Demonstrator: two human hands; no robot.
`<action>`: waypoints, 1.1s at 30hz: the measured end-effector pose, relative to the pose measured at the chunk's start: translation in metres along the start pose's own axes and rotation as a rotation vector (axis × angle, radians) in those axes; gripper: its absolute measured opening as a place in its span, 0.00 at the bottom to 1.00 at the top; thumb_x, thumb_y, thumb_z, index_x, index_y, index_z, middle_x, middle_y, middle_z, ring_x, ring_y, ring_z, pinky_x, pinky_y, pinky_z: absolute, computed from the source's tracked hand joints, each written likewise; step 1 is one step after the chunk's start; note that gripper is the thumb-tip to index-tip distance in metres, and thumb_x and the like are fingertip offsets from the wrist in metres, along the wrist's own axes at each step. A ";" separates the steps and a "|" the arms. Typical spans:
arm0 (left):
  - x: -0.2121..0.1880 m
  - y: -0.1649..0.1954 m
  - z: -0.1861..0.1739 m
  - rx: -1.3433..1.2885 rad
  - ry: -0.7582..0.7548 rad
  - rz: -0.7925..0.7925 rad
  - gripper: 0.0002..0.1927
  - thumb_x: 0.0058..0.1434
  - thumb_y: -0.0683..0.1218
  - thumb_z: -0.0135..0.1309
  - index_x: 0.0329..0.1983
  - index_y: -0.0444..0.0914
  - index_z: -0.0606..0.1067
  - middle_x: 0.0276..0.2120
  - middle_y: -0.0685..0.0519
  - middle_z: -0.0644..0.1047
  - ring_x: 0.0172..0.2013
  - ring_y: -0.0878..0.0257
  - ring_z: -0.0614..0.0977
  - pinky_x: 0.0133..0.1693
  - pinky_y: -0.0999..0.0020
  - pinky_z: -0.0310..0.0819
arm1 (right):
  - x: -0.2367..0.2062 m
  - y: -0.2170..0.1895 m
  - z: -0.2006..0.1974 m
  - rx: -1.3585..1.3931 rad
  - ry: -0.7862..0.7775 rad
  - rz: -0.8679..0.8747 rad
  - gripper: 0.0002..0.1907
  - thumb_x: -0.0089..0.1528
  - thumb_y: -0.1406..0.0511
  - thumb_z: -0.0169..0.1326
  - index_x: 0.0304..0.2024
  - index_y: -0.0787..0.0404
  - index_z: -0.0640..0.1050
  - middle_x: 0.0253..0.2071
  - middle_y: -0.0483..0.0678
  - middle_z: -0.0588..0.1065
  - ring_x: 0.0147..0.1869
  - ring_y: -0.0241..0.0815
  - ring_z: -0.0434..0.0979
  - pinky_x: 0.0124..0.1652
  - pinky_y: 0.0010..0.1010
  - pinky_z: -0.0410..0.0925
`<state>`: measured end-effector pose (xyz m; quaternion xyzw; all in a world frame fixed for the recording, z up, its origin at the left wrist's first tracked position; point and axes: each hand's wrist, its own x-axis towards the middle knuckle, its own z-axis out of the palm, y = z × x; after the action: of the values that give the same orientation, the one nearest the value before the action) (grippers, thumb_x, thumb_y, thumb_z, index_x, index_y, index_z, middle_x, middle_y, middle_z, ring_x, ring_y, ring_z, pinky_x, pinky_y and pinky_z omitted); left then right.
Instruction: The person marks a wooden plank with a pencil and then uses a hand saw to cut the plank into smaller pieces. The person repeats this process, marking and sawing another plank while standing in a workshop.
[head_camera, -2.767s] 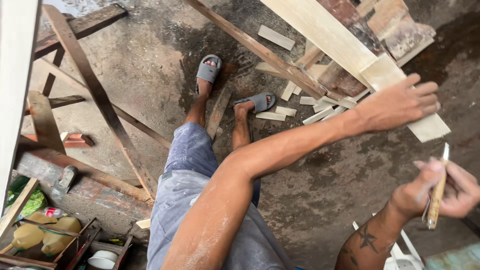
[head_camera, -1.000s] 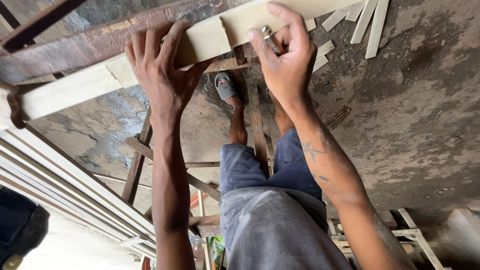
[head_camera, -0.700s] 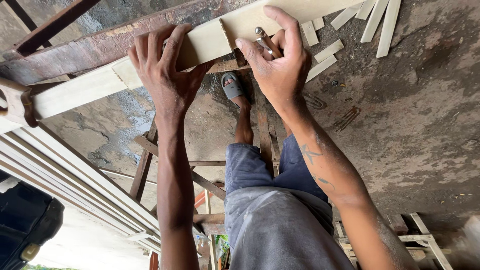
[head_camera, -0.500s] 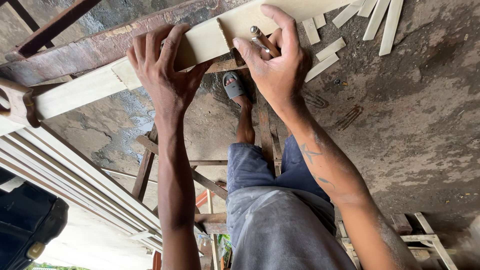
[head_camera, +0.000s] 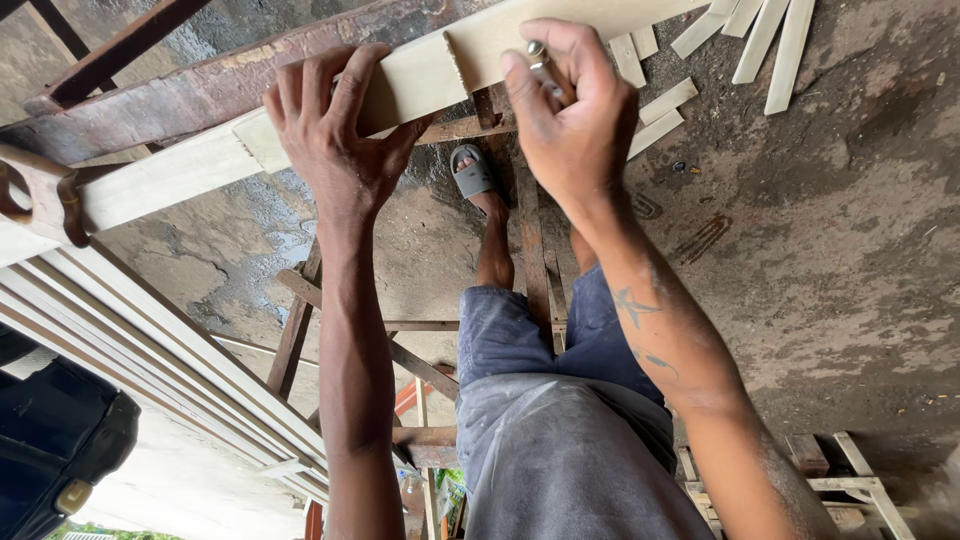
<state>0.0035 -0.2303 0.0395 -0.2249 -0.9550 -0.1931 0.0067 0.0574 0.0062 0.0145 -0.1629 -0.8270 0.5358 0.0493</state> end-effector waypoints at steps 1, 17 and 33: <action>-0.001 -0.001 -0.001 0.004 -0.003 0.002 0.41 0.48 0.59 0.82 0.63 0.47 0.76 0.55 0.56 0.76 0.55 0.55 0.73 0.59 0.52 0.64 | 0.002 0.000 -0.002 0.025 -0.009 -0.020 0.10 0.74 0.60 0.60 0.53 0.58 0.78 0.23 0.36 0.68 0.22 0.27 0.63 0.22 0.23 0.53; -0.005 -0.012 -0.015 -0.024 0.027 0.017 0.36 0.51 0.56 0.78 0.61 0.45 0.76 0.54 0.56 0.74 0.54 0.54 0.72 0.57 0.54 0.63 | -0.013 -0.020 0.022 -0.016 -0.247 -0.063 0.13 0.73 0.65 0.59 0.59 0.61 0.81 0.27 0.44 0.77 0.27 0.30 0.73 0.26 0.25 0.60; -0.010 -0.029 -0.015 -0.009 0.054 0.027 0.39 0.52 0.63 0.78 0.63 0.49 0.76 0.53 0.57 0.75 0.52 0.57 0.73 0.56 0.53 0.63 | -0.024 -0.021 0.041 0.062 -0.222 0.030 0.16 0.73 0.62 0.57 0.60 0.64 0.79 0.19 0.38 0.72 0.21 0.25 0.64 0.23 0.23 0.55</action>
<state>-0.0007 -0.2640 0.0417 -0.2326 -0.9505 -0.2034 0.0340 0.0649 -0.0447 0.0188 -0.1131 -0.8078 0.5767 -0.0454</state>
